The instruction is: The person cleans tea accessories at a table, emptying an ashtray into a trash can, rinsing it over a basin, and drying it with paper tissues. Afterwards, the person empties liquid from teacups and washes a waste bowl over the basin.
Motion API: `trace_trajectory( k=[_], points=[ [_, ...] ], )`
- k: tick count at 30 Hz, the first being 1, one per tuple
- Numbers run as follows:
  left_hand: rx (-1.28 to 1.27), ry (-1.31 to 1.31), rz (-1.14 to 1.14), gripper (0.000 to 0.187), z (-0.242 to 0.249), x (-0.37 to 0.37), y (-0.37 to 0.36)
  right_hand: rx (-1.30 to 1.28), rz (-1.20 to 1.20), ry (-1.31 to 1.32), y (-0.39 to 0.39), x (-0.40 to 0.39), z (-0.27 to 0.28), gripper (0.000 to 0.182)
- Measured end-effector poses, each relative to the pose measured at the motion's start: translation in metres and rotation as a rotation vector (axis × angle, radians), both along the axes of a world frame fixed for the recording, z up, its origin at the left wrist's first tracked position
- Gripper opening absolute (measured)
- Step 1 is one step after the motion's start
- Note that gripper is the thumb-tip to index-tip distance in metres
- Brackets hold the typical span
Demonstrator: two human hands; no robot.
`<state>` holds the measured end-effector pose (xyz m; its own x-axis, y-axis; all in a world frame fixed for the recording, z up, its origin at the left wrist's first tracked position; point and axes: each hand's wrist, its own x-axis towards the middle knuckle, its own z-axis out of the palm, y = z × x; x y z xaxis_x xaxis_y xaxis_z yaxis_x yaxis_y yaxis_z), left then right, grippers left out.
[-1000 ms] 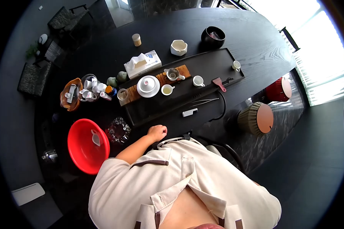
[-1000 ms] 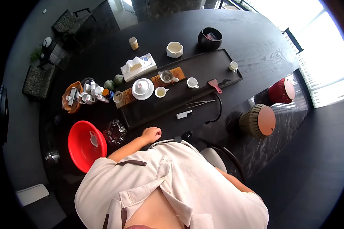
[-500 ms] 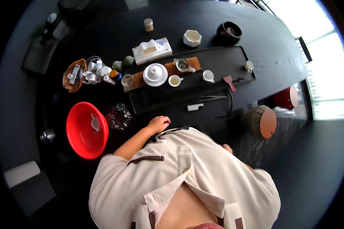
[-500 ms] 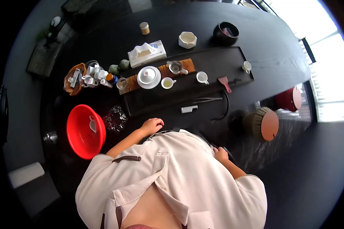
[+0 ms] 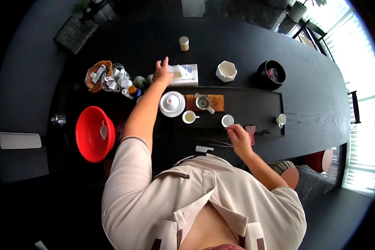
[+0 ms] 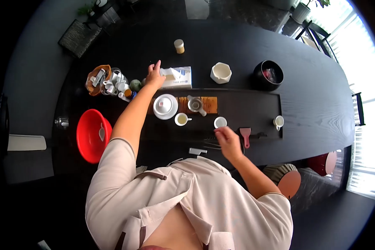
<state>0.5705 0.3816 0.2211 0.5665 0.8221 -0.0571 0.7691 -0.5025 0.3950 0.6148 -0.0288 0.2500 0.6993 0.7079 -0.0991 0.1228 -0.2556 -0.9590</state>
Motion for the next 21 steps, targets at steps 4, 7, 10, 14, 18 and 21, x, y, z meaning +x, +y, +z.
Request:
trace_trajectory(
  k=[4, 7, 10, 14, 18, 21],
  points=[
    [-0.027, 0.272, 0.045, 0.036, -0.017, 0.032, 0.018, 0.097, 0.171, -0.188, 0.021, 0.005, 0.037, 0.008],
    [0.27, -0.136, -0.163, 0.015, -0.009, 0.037, 0.027, 0.049, 0.111, -0.126, 0.013, 0.005, 0.038, 0.009],
    [0.193, -0.538, -0.189, 0.016, 0.07, 0.026, 0.009, 0.018, 0.033, -0.109, 0.003, 0.01, 0.016, 0.008],
    [-0.021, -0.566, -0.246, 0.019, 0.155, -0.005, -0.024, 0.163, 0.084, -0.28, 0.037, 0.019, 0.032, 0.03],
    [-0.493, -0.646, -0.358, 0.015, 0.197, -0.041, -0.061, 0.306, 0.199, -0.619, 0.104, 0.007, 0.096, 0.103],
    [-0.935, -0.631, -0.426, 0.013, 0.227, -0.08, -0.09, 0.455, 0.248, -0.276, 0.138, -0.013, 0.112, 0.128]
  ],
)
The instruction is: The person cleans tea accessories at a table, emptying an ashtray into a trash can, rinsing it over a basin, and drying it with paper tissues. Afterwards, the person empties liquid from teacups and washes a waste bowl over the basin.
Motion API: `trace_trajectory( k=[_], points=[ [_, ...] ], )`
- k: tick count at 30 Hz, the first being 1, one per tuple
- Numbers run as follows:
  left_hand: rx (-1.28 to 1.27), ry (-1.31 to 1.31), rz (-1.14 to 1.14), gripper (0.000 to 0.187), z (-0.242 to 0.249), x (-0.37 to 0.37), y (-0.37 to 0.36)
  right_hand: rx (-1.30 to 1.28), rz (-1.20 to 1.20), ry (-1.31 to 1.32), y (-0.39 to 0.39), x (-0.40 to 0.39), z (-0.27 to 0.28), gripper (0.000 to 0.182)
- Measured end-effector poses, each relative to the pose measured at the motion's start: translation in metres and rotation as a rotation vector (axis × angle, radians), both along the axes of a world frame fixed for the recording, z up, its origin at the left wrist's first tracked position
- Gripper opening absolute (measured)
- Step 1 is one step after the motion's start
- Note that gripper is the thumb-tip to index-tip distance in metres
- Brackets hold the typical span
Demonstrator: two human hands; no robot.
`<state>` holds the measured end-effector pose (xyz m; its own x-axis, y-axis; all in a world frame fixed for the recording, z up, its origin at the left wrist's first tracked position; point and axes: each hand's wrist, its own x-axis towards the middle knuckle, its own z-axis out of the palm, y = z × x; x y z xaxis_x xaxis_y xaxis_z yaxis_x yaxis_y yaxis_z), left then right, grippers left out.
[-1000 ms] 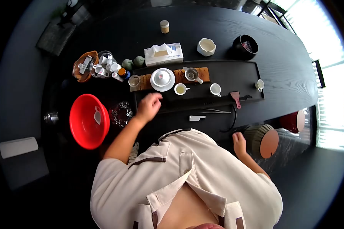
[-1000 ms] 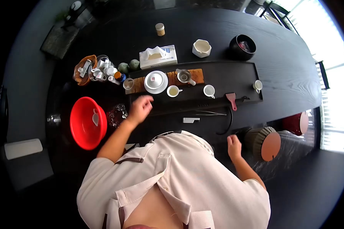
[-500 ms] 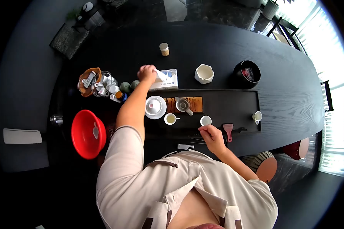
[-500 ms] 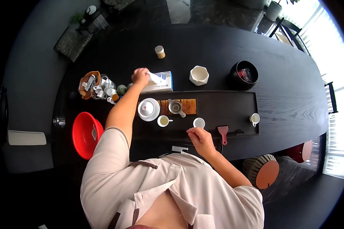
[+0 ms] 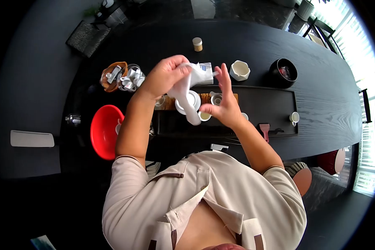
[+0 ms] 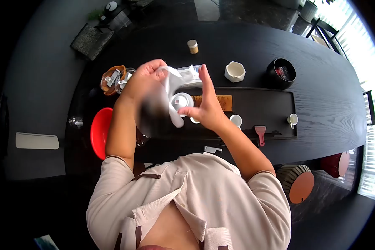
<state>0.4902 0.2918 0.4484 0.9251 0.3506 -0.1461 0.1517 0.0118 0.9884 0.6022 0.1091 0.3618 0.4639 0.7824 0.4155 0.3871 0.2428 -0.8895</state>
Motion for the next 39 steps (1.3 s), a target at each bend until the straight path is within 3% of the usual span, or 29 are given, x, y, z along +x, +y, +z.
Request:
trace_trajectory(
  k=[1, 3, 4, 5, 6, 7, 8, 9, 12, 15, 17, 20, 22, 25, 26, 28, 30, 32, 35, 39],
  points=[
    [-0.079, 0.008, -0.053, 0.014, 0.006, -0.013, -0.007, -0.014, 0.075, 0.207, 0.006, -0.007, 0.002, 0.12],
    [-0.155, 0.045, -0.055, 0.015, 0.011, -0.035, -0.015, -0.079, 0.202, 0.541, 0.01, -0.017, -0.006, 0.087],
    [-0.107, 0.035, -0.04, 0.017, 0.007, -0.045, -0.013, -0.126, 0.287, 0.636, 0.007, -0.022, -0.001, 0.04],
    [-0.063, 0.026, -0.021, 0.02, -0.002, -0.056, -0.009, -0.213, 0.29, 0.633, 0.002, -0.02, -0.01, 0.011],
    [-0.065, 0.017, -0.008, 0.02, -0.011, -0.067, -0.008, -0.165, 0.264, 0.689, -0.002, -0.023, -0.008, 0.008],
    [-0.273, -0.152, 0.072, 0.029, -0.021, -0.079, -0.009, -0.116, 0.236, 0.749, -0.007, -0.028, -0.003, 0.005],
    [-0.478, -0.32, 0.146, 0.039, -0.033, -0.089, -0.011, -0.14, 0.152, 0.819, -0.01, -0.033, 0.006, 0.006],
    [-0.478, -0.379, 0.204, 0.064, -0.048, -0.102, -0.022, -0.126, 0.12, 0.906, -0.013, -0.035, 0.018, 0.008],
    [-0.662, -0.407, 0.255, 0.085, -0.078, -0.113, -0.064, -0.119, 0.034, 0.815, -0.024, -0.036, 0.036, 0.012],
    [-0.71, -0.363, 0.278, 0.085, -0.096, -0.121, -0.083, -0.143, -0.036, 0.609, -0.035, -0.032, 0.031, 0.014],
    [-0.62, -0.383, 0.173, 0.071, -0.099, -0.124, -0.078, -0.199, -0.064, 0.533, -0.045, -0.03, 0.029, 0.014],
    [-0.537, -0.465, 0.166, 0.027, -0.107, -0.12, -0.059, -0.192, -0.005, 0.536, -0.055, -0.03, 0.029, 0.01],
    [-0.541, -0.437, 0.154, 0.022, -0.104, -0.12, -0.056, -0.24, 0.113, 0.473, -0.062, -0.026, 0.028, 0.024],
    [-0.605, -0.482, 0.234, 0.022, -0.093, -0.124, -0.062, -0.249, 0.042, 0.464, -0.068, -0.031, 0.035, 0.02],
    [-0.1, -0.319, 0.314, 0.023, -0.092, -0.128, -0.066, -0.267, 0.034, 0.44, -0.072, -0.03, 0.034, 0.021],
    [0.403, -0.144, 0.375, 0.025, -0.096, -0.131, -0.07, -0.304, 0.001, 0.353, -0.076, -0.031, 0.037, 0.024],
    [0.02, -0.475, 0.333, 0.026, -0.108, -0.133, -0.068, -0.341, -0.028, 0.264, -0.08, -0.029, 0.042, 0.029],
    [-0.387, -0.625, 0.198, 0.027, -0.112, -0.139, -0.058, -0.136, 0.054, -0.231, -0.082, -0.023, 0.048, 0.032],
    [-0.378, -0.486, 0.138, 0.03, -0.112, -0.145, -0.045, -0.069, 0.085, -0.364, -0.082, -0.022, 0.071, 0.027],
    [0.036, -0.289, 0.173, 0.05, -0.064, -0.144, -0.034, -0.013, 0.196, -0.478, -0.076, -0.01, 0.102, 0.025]
  ],
)
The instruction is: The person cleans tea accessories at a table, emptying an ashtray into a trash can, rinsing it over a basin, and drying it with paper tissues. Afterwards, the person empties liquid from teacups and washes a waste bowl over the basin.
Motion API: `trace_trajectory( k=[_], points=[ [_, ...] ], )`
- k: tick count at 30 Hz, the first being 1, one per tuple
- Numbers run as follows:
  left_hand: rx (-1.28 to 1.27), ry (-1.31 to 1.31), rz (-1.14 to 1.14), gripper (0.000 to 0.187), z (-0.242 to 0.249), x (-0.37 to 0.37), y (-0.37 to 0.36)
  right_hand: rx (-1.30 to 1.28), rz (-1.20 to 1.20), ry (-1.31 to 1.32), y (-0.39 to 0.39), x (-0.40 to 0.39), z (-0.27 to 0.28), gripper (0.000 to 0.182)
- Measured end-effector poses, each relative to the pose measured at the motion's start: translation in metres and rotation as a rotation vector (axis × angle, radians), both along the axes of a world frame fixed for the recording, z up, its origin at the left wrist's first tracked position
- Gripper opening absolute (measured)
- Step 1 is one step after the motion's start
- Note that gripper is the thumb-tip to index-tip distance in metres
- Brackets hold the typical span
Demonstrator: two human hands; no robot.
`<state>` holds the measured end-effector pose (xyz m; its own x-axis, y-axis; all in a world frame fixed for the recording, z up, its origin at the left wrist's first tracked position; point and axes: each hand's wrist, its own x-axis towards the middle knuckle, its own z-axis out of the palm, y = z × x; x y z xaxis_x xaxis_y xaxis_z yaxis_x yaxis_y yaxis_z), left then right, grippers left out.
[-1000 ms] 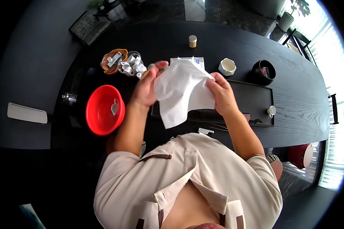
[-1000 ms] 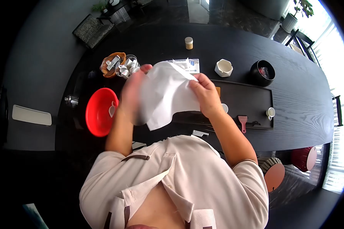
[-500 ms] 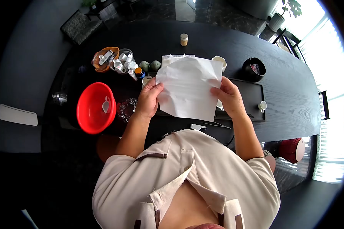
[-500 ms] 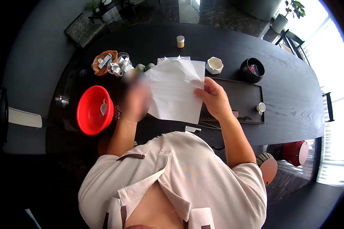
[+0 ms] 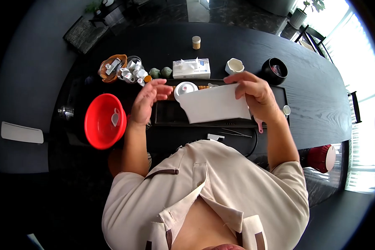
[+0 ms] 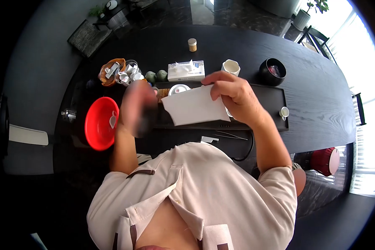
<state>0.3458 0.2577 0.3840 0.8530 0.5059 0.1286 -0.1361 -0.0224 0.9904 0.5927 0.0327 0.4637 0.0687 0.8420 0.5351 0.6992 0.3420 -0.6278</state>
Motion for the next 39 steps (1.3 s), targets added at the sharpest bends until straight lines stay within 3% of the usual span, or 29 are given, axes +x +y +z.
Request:
trace_trajectory(
  k=[3, 5, 9, 12, 14, 16, 18, 20, 22, 25, 30, 32, 36, 39],
  points=[
    [0.036, -0.019, -0.011, 0.064, 0.024, 0.036, -0.009, -0.067, 0.119, -0.101, 0.01, 0.006, 0.022, 0.027],
    [0.387, -0.067, -0.286, 0.077, 0.037, 0.064, -0.011, -0.086, 0.192, -0.149, 0.02, 0.009, 0.035, 0.022],
    [0.099, -0.101, -0.573, 0.082, 0.026, 0.103, -0.026, -0.101, 0.254, -0.228, 0.034, 0.011, 0.053, 0.017],
    [-0.047, -0.034, -0.603, 0.068, 0.024, 0.103, -0.033, -0.21, 0.279, -0.163, 0.035, 0.009, 0.065, 0.016],
    [-0.189, 0.004, -0.551, 0.045, 0.011, 0.103, -0.037, -0.145, 0.32, -0.151, 0.04, 0.021, 0.049, 0.014],
    [-0.374, -0.003, -0.481, 0.035, 0.002, 0.099, -0.048, -0.036, 0.261, 0.407, 0.046, 0.027, 0.02, 0.02],
    [-0.498, -0.011, -0.348, 0.032, -0.004, 0.094, -0.064, -0.107, 0.116, 1.024, 0.04, 0.03, -0.016, 0.042],
    [-0.615, -0.029, -0.196, 0.029, -0.009, 0.087, -0.071, -0.126, 0.204, 1.449, 0.038, 0.017, -0.067, 0.062],
    [-0.688, -0.096, -0.1, 0.027, -0.02, 0.078, -0.074, -0.266, 0.282, 1.638, 0.028, -0.013, -0.105, 0.064],
    [-0.723, -0.074, -0.11, 0.029, -0.037, 0.061, -0.074, -0.404, 0.274, 1.697, 0.017, -0.051, -0.124, 0.065],
    [-0.765, -0.063, -0.034, 0.031, -0.036, 0.04, -0.081, -0.445, 0.12, 1.539, 0.011, -0.073, -0.116, 0.056],
    [-0.732, -0.066, -0.021, 0.035, -0.035, 0.032, -0.077, -0.489, 0.004, 1.309, 0.01, -0.078, -0.111, 0.053],
    [-0.63, 0.036, 0.02, 0.034, -0.036, 0.023, -0.073, -0.431, 0.047, 1.369, 0.01, -0.081, -0.108, 0.051],
    [-0.866, -0.052, -0.085, 0.037, -0.024, 0.019, -0.076, -0.447, 0.114, 1.473, 0.006, -0.085, -0.1, 0.052]
  ],
)
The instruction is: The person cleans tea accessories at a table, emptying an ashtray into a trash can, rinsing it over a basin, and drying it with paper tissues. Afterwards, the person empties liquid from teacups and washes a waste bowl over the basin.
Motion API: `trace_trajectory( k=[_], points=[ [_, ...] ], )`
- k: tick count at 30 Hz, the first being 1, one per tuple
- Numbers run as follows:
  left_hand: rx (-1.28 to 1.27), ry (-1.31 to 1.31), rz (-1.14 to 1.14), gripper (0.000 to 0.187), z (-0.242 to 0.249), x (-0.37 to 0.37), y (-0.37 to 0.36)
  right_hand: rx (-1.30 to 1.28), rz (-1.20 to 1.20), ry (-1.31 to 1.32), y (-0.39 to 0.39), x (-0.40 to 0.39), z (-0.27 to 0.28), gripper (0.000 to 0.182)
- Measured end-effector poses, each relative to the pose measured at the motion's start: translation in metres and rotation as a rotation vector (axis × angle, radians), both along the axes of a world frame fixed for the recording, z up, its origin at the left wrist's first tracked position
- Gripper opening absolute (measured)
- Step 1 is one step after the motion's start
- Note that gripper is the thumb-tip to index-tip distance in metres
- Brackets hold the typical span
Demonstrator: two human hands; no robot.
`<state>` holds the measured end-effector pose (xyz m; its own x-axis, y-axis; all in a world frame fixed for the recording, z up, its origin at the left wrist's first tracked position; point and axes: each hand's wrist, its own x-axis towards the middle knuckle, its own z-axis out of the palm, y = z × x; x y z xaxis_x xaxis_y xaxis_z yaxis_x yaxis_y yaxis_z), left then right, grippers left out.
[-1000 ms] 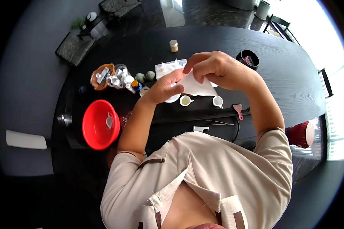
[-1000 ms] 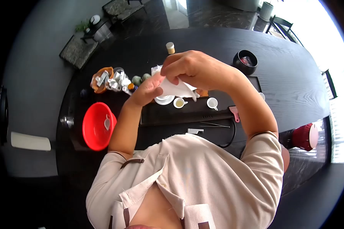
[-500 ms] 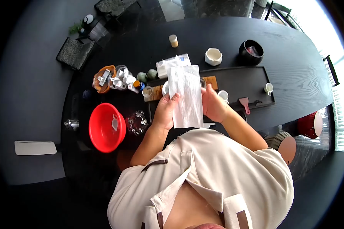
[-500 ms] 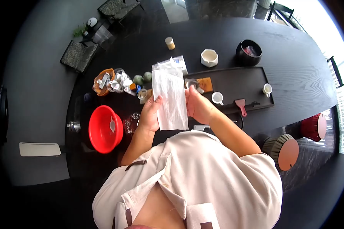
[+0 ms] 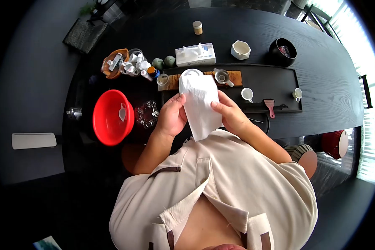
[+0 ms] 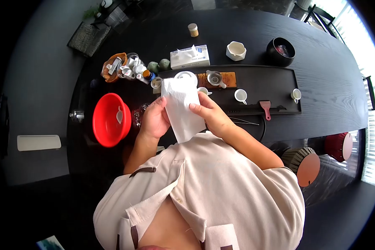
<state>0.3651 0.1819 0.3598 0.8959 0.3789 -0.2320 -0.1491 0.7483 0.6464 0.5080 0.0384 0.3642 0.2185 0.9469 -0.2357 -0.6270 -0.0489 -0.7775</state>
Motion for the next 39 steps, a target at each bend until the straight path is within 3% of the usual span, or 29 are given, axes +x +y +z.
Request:
trace_trajectory(
  k=[5, 9, 12, 14, 16, 24, 26, 29, 31, 35, 36, 39],
  points=[
    [-0.025, -0.029, -0.019, 0.043, -0.003, -0.002, 0.003, 0.079, -0.003, 0.185, -0.001, -0.003, 0.002, 0.053],
    [0.132, 0.026, 0.069, 0.038, 0.006, -0.001, 0.001, 0.041, -0.108, 0.214, 0.0, -0.005, -0.005, 0.044],
    [0.202, 0.036, 0.037, 0.034, 0.007, -0.001, 0.003, -0.038, -0.129, -0.042, -0.001, -0.004, -0.012, 0.022],
    [0.243, 0.042, -0.007, 0.032, 0.002, 0.0, 0.003, -0.054, -0.167, -0.05, -0.004, -0.002, -0.016, 0.021],
    [0.476, 0.167, -0.019, 0.025, -0.005, 0.005, 0.001, -0.09, -0.231, -0.027, -0.006, -0.001, -0.012, 0.017],
    [0.694, 0.197, 0.056, 0.015, -0.004, 0.007, 0.004, -0.026, -0.183, -0.127, -0.007, 0.008, -0.014, 0.024],
    [0.741, 0.094, 0.086, 0.016, -0.006, 0.008, 0.005, -0.016, -0.156, -0.158, -0.006, 0.01, -0.014, 0.023],
    [0.713, 0.103, 0.027, 0.015, -0.004, 0.002, 0.008, -0.031, -0.186, -0.19, -0.004, 0.013, -0.011, 0.017],
    [0.67, 0.024, 0.033, 0.013, -0.009, 0.003, 0.011, 0.141, -0.088, -0.32, -0.003, 0.019, -0.016, 0.011],
    [0.564, -0.001, 0.139, 0.011, -0.004, 0.006, 0.008, 0.111, -0.11, -0.423, -0.001, 0.022, -0.019, 0.025],
    [0.603, -0.061, 0.06, 0.015, -0.005, 0.005, 0.016, 0.121, -0.146, -0.458, 0.001, 0.021, -0.017, 0.031],
    [0.477, 0.054, 0.169, 0.014, -0.008, 0.009, 0.012, 0.115, -0.165, -0.461, 0.004, 0.025, -0.016, 0.031]
  ],
)
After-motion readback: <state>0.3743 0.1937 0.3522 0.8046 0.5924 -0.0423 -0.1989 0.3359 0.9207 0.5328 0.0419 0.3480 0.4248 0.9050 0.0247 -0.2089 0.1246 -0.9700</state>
